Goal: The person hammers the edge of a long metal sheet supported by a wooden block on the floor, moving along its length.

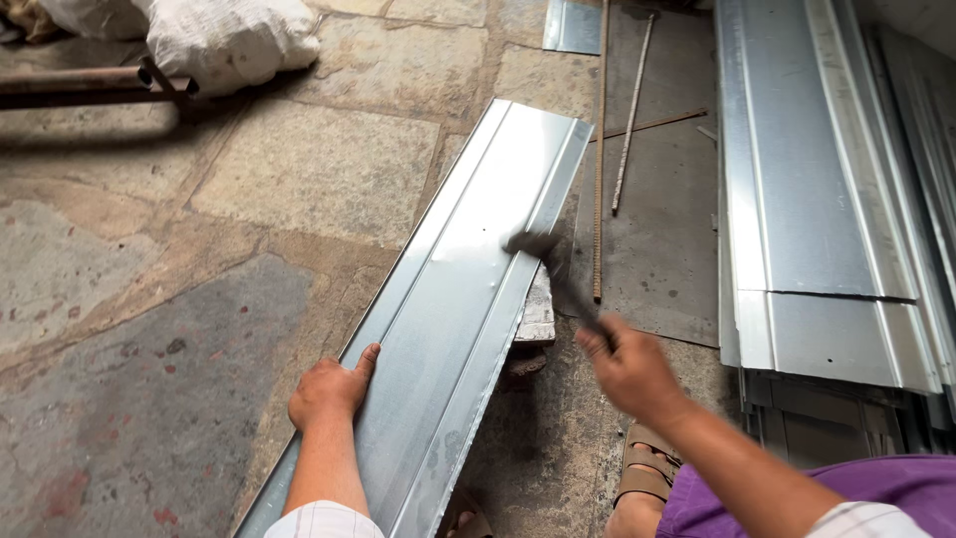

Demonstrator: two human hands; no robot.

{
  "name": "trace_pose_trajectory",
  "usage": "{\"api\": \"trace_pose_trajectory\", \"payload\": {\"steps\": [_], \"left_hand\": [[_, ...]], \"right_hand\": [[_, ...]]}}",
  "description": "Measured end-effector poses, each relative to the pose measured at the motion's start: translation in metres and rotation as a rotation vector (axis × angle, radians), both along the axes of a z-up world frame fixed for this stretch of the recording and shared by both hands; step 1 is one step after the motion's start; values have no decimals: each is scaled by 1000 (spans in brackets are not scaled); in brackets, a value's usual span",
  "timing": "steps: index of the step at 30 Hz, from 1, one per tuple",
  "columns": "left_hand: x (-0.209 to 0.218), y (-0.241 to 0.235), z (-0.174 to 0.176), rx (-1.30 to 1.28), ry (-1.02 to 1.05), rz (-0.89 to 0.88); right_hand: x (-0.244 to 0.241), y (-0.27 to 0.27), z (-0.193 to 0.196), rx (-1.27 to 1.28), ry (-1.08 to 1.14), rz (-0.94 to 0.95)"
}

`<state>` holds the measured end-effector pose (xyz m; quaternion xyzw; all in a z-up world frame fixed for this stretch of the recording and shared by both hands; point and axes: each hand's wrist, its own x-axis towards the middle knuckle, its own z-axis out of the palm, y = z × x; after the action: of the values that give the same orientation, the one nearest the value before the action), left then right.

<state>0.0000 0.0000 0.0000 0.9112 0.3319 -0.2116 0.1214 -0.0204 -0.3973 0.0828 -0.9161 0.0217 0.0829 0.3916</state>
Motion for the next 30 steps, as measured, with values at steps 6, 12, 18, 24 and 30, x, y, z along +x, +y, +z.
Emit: {"api": "trace_pose_trajectory", "payload": {"steps": [6, 12, 18, 24, 30], "left_hand": [[-1, 2, -4, -3, -42, 0], [-1, 2, -3, -9, -42, -9], [-4, 5, -5, -14, -40, -7], [-4, 6, -8, -2, -57, -6], [-6, 6, -8, -20, -76, -4]], "right_hand": [[15, -24, 43, 587, -1019, 215], [-18, -6, -38, -9, -304, 187], [0, -1, 45, 115, -363, 74], [19, -2, 49, 768, -1309, 280], [-1, 10, -12, -228, 81, 133]]}}
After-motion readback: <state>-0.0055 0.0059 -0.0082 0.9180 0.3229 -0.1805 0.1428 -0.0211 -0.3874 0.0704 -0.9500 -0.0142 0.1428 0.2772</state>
